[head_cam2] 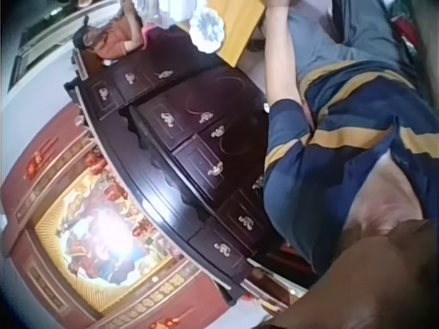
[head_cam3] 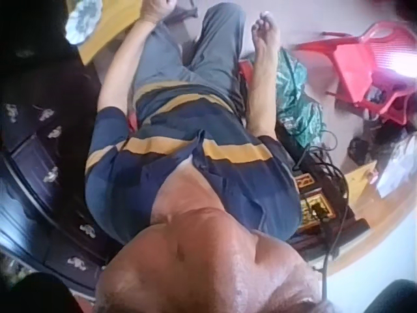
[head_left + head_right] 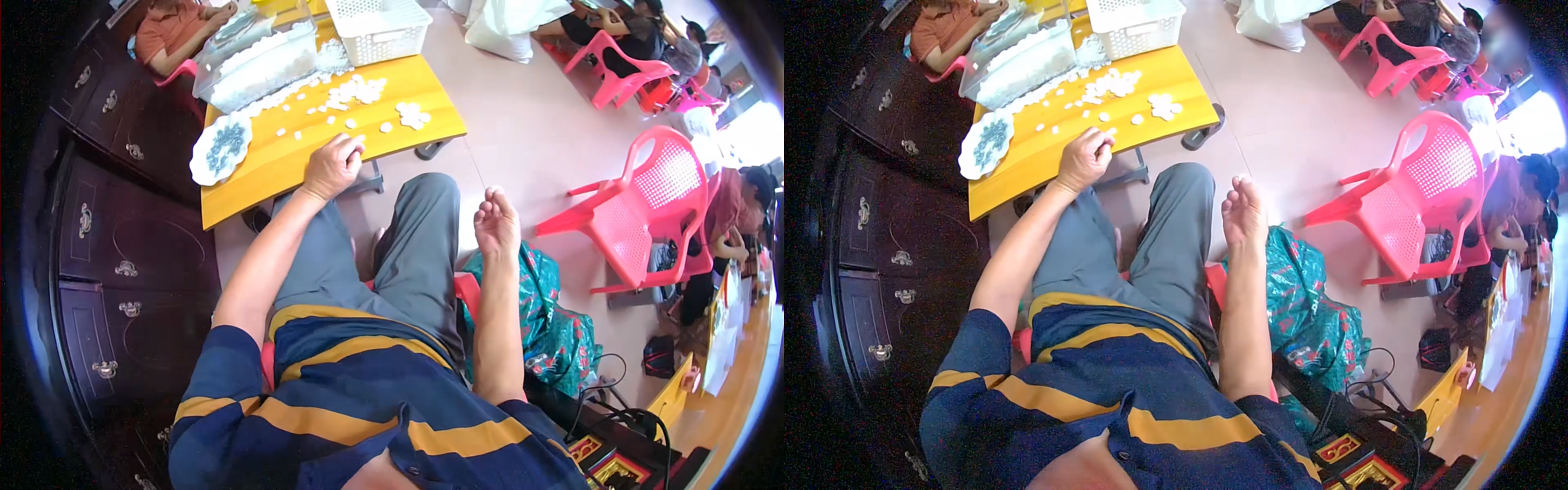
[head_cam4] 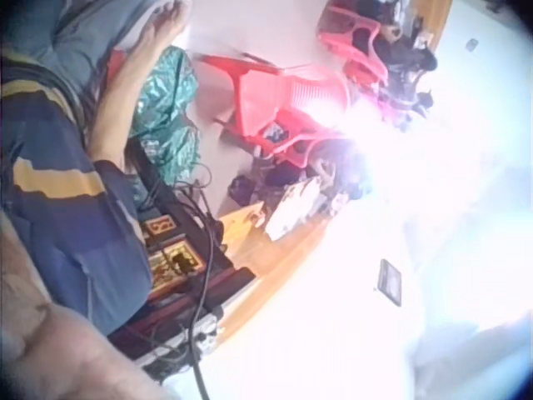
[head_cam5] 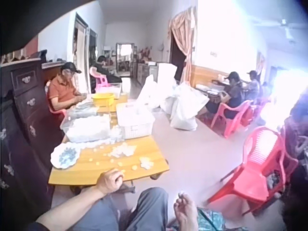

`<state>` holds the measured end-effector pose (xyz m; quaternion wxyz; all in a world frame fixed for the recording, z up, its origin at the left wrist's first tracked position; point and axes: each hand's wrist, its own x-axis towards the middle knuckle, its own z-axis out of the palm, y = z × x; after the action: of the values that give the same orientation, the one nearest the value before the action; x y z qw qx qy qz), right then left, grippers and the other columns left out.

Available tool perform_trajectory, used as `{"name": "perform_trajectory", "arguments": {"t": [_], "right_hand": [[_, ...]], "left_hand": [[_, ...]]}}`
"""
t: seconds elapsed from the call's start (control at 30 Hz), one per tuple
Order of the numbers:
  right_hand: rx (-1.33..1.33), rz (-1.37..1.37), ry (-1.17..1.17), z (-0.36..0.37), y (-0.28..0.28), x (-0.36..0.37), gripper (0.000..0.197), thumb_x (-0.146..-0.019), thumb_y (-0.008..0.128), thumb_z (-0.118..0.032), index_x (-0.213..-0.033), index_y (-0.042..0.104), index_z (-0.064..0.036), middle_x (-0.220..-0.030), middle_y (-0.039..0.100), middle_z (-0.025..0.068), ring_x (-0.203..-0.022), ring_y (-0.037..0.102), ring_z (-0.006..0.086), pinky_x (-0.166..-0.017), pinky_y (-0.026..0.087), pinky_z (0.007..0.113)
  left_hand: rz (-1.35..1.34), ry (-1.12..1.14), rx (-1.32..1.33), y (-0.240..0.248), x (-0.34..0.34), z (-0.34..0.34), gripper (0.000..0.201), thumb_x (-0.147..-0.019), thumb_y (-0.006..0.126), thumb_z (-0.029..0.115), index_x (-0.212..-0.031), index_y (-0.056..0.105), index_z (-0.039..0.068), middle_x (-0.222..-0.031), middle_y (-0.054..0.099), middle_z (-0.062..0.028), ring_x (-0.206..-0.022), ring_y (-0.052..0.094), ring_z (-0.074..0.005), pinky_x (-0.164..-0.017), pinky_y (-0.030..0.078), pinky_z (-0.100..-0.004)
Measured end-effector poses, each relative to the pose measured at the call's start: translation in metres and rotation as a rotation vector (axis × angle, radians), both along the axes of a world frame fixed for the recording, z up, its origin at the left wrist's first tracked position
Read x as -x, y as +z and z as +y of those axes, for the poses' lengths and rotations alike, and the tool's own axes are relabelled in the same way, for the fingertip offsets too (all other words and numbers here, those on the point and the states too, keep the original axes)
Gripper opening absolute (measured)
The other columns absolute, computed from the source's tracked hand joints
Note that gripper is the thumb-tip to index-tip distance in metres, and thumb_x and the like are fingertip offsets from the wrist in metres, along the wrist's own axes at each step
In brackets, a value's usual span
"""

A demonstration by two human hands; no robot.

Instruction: The person assembles small white plastic components by hand, picking pieces from a table and fitting them together.

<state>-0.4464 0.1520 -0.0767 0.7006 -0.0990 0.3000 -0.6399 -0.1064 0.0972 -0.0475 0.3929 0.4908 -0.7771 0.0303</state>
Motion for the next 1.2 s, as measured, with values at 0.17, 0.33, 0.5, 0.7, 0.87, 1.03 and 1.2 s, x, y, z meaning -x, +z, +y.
{"name": "perform_trajectory", "arguments": {"t": [0.17, 0.33, 0.5, 0.7, 0.87, 1.03, 1.2], "right_hand": [[0.006, 0.036, -0.011, 0.006, 0.001, 0.007, 0.013, -0.09, 0.071, -0.021, -0.1, 0.064, -0.0161, -0.092, 0.067, -0.0037, -0.072, 0.058, 0.0078, -0.066, 0.048, 0.023], [-0.054, -0.026, -0.024, 0.006, 0.008, -0.002, 0.009, -0.092, 0.067, -0.015, -0.1, 0.063, -0.0126, -0.089, 0.07, -0.0013, -0.066, 0.062, 0.008, -0.057, 0.052, 0.023], [-0.021, -0.018, 0.005, 0.002, 0.006, -0.001, 0.008, -0.092, 0.067, -0.016, -0.099, 0.064, -0.0139, -0.087, 0.07, -0.0025, -0.065, 0.062, 0.0072, -0.055, 0.052, 0.023], [0.01, 0.016, 0.043, -0.005, -0.002, 0.008, 0.003, -0.095, 0.063, -0.018, -0.096, 0.064, -0.0156, -0.082, 0.071, -0.0049, -0.061, 0.062, 0.0057, -0.052, 0.052, 0.022], [-0.036, 0.017, 0.035, -0.009, 0.0, 0.008, 0.004, -0.096, 0.061, -0.019, -0.096, 0.064, -0.0156, -0.081, 0.071, -0.0044, -0.06, 0.061, 0.0062, -0.051, 0.052, 0.022], [-0.035, 0.025, 0.028, -0.014, -0.004, 0.008, 0.006, -0.095, 0.064, -0.02, -0.098, 0.064, -0.0147, -0.084, 0.072, -0.0032, -0.061, 0.062, 0.0063, -0.052, 0.051, 0.022], [-0.03, 0.005, 0.012, -0.013, 0.0, 0.008, 0.006, -0.095, 0.063, -0.018, -0.098, 0.064, -0.0139, -0.085, 0.071, -0.0033, -0.062, 0.061, 0.0062, -0.055, 0.051, 0.022]], "left_hand": [[0.114, -0.005, -0.015, 0.002, 0.006, 0.006, 0.008, -0.081, 0.061, 0.003, -0.087, 0.067, 0.004, -0.083, 0.067, -0.0111, -0.074, 0.066, -0.0292, -0.067, 0.054, -0.0378], [0.037, 0.068, -0.002, 0.003, -0.001, 0.033, 0.008, -0.084, 0.064, 0.008, -0.087, 0.071, 0.005, -0.079, 0.066, -0.0122, -0.075, 0.065, -0.0296, -0.068, 0.052, -0.039], [0.37, 0.023, -0.262, -0.025, -0.008, 0.082, 0.013, -0.086, 0.069, 0.011, -0.096, 0.074, 0.004, -0.083, 0.073, -0.0093, -0.075, 0.068, -0.0197, -0.069, 0.052, -0.0341], [0.69, 0.101, -0.63, -0.088, -0.017, 0.143, 0.025, -0.09, 0.069, 0.024, -0.092, 0.073, 0.0, -0.079, 0.071, -0.003, -0.074, 0.062, -0.0093, -0.069, 0.052, -0.0288], [0.459, 0.109, -0.598, -0.109, -0.006, 0.139, 0.02, -0.087, 0.068, 0.025, -0.089, 0.075, 0.006, -0.079, 0.072, -0.009, -0.072, 0.066, -0.0155, -0.069, 0.053, -0.0342], [0.23, 0.103, -0.596, -0.129, -0.006, 0.14, 0.015, -0.081, 0.066, 0.022, -0.083, 0.075, 0.011, -0.087, 0.072, -0.0154, -0.083, 0.069, -0.0362, -0.077, 0.055, -0.0449], [0.205, 0.15, -0.643, -0.122, -0.003, 0.139, 0.013, -0.081, 0.066, 0.02, -0.083, 0.076, 0.012, -0.088, 0.072, -0.0149, -0.084, 0.069, -0.0351, -0.078, 0.055, -0.0444]]}}
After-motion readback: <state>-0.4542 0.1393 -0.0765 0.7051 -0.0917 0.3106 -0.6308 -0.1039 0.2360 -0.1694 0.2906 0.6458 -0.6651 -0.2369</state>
